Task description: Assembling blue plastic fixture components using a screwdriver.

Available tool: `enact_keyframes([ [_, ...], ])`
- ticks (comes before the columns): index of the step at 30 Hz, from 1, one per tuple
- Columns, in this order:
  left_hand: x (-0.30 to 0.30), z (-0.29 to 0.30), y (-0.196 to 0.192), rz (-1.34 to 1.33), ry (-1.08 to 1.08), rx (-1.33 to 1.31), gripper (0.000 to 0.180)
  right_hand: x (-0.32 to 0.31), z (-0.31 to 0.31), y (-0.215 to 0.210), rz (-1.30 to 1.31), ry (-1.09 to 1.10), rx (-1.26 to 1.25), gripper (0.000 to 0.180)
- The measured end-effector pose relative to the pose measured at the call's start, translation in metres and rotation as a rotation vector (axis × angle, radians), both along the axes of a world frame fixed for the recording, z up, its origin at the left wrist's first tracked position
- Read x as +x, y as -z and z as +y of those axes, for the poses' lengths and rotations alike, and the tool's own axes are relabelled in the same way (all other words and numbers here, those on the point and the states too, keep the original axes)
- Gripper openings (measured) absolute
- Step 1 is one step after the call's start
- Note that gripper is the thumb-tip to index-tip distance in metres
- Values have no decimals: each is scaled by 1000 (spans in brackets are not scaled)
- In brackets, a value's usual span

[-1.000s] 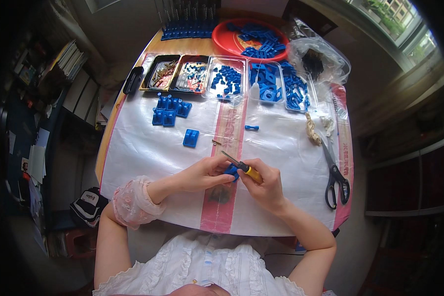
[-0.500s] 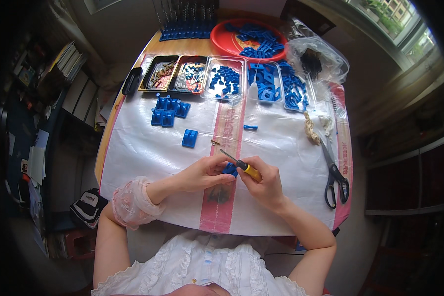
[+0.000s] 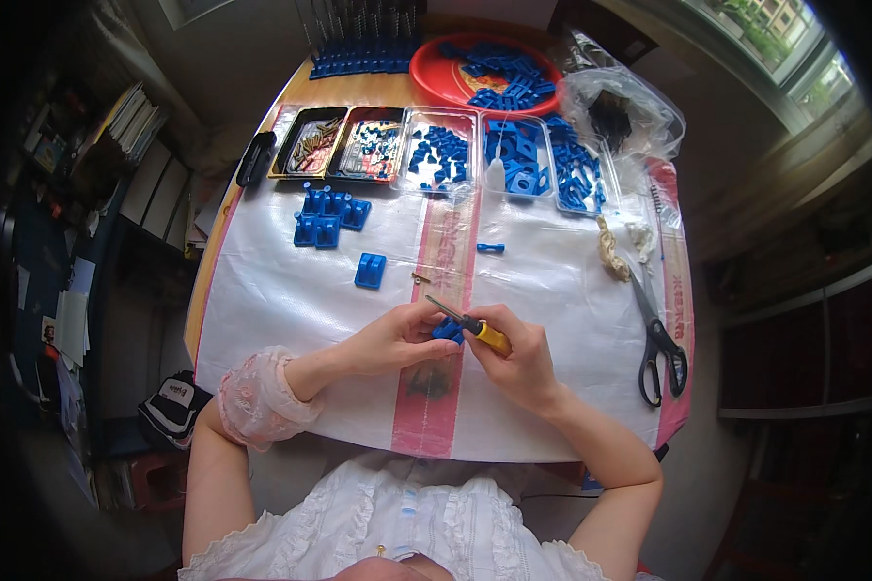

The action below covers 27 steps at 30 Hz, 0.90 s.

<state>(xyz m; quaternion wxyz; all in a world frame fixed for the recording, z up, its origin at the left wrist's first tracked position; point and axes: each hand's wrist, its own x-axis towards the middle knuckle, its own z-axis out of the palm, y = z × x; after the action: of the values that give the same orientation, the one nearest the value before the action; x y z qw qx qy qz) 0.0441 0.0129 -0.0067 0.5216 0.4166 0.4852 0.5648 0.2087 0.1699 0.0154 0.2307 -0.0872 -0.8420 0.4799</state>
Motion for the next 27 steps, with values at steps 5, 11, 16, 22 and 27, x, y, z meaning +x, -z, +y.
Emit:
enact_keyframes([
  [5, -6, 1, 3, -64, -26, 26, 39, 1, 1, 3, -24, -18, 18, 47],
  [11, -15, 4, -7, -624, -228, -74, 39, 2, -1, 0, -29, 61, -6, 56],
  [16, -21, 0, -8, -725, -196, -64, 31, -1, 1, -2, -36, 99, -99, 42],
  [22, -22, 3, -2, -749, -271, -29, 25, -1, 3, 3, -59, 69, -94, 25],
  [27, -20, 2, -2, -608, -323, -1, 26, -4, 2, 5, -67, 62, -67, 20],
])
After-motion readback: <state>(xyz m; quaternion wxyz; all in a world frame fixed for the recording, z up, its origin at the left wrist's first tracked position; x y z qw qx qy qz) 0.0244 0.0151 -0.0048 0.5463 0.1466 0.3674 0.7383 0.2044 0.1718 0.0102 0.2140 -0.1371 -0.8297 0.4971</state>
